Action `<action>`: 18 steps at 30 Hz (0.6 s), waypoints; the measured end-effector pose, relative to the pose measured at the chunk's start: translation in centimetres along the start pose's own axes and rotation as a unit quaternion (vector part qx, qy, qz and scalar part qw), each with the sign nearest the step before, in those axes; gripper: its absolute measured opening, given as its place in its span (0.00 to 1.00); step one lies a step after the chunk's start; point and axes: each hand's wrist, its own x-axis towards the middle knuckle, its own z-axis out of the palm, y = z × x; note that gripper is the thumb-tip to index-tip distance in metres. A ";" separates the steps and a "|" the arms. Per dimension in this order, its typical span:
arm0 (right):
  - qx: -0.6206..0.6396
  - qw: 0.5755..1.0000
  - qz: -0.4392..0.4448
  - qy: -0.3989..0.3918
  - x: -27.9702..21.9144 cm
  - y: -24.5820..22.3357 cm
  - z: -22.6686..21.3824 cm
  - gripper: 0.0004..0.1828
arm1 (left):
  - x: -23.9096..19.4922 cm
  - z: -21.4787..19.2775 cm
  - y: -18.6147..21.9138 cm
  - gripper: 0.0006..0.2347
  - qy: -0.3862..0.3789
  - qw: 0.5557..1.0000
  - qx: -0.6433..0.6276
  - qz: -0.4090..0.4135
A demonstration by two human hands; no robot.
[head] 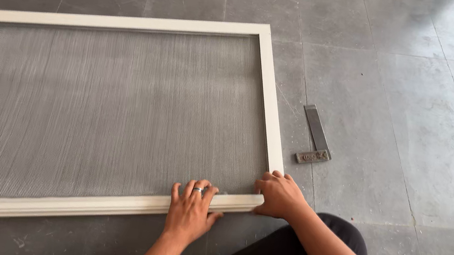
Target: The person installs a mesh screen into a white rectangular frame by pressing the screen into the frame's groove and using a flat metal tool to secure it. The person works along each side of the frame, flipping the screen over to complete the installation.
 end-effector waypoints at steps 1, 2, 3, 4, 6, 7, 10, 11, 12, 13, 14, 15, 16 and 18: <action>0.051 0.998 0.009 0.038 0.1 0.5 0.0 0.26 | 0.1 -0.2 -0.1 0.28 0.008 1.000 -0.027 0.002; 0.101 0.992 0.016 0.076 0.7 1.1 -0.1 0.25 | 0.5 -0.4 -0.3 0.28 0.018 0.998 -0.055 0.004; 0.139 0.982 0.040 0.124 1.5 1.7 -0.2 0.24 | 1.2 -0.4 -0.5 0.27 0.043 0.996 -0.073 0.003; 0.178 0.967 0.064 0.169 2.5 2.4 -0.1 0.24 | 2.0 -0.3 -0.6 0.25 0.065 0.994 -0.092 0.002; 0.241 0.934 0.114 0.236 5.2 3.7 0.1 0.25 | 4.3 0.0 -0.7 0.23 0.100 0.990 -0.099 -0.005; 0.265 0.918 0.141 0.258 6.7 4.4 0.1 0.27 | 6.2 0.2 -0.9 0.22 0.113 0.990 -0.087 -0.011; 0.261 0.875 0.195 0.359 10.7 5.7 0.4 0.29 | 13.1 0.3 -1.6 0.25 0.125 0.990 -0.055 -0.028; 0.245 0.859 0.208 0.398 11.7 6.1 0.6 0.29 | 15.7 0.3 -2.0 0.27 0.115 0.992 -0.038 -0.036; 0.255 0.855 0.212 0.398 12.3 6.6 0.7 0.29 | 18.2 0.3 -2.2 0.29 0.105 0.993 -0.023 -0.045; 0.264 0.852 0.217 0.397 12.9 6.9 0.7 0.29 | 20.8 0.4 -2.5 0.30 0.105 0.993 -0.015 -0.051; 0.274 0.848 0.220 0.397 13.5 7.1 0.6 0.28 | 23.4 0.2 -2.9 0.31 0.106 0.993 -0.006 -0.059; 0.286 0.852 0.231 0.373 14.0 7.2 0.4 0.28 | 25.7 0.1 -3.4 0.32 0.107 0.992 0.004 -0.066; 0.296 0.856 0.242 0.348 14.1 7.4 0.4 0.27 | 27.6 0.1 -3.9 0.32 0.107 0.992 0.010 -0.072; 0.319 0.858 0.258 0.310 14.2 7.9 0.0 0.27 | 30.7 0.2 -4.7 0.33 0.107 0.991 0.021 -0.081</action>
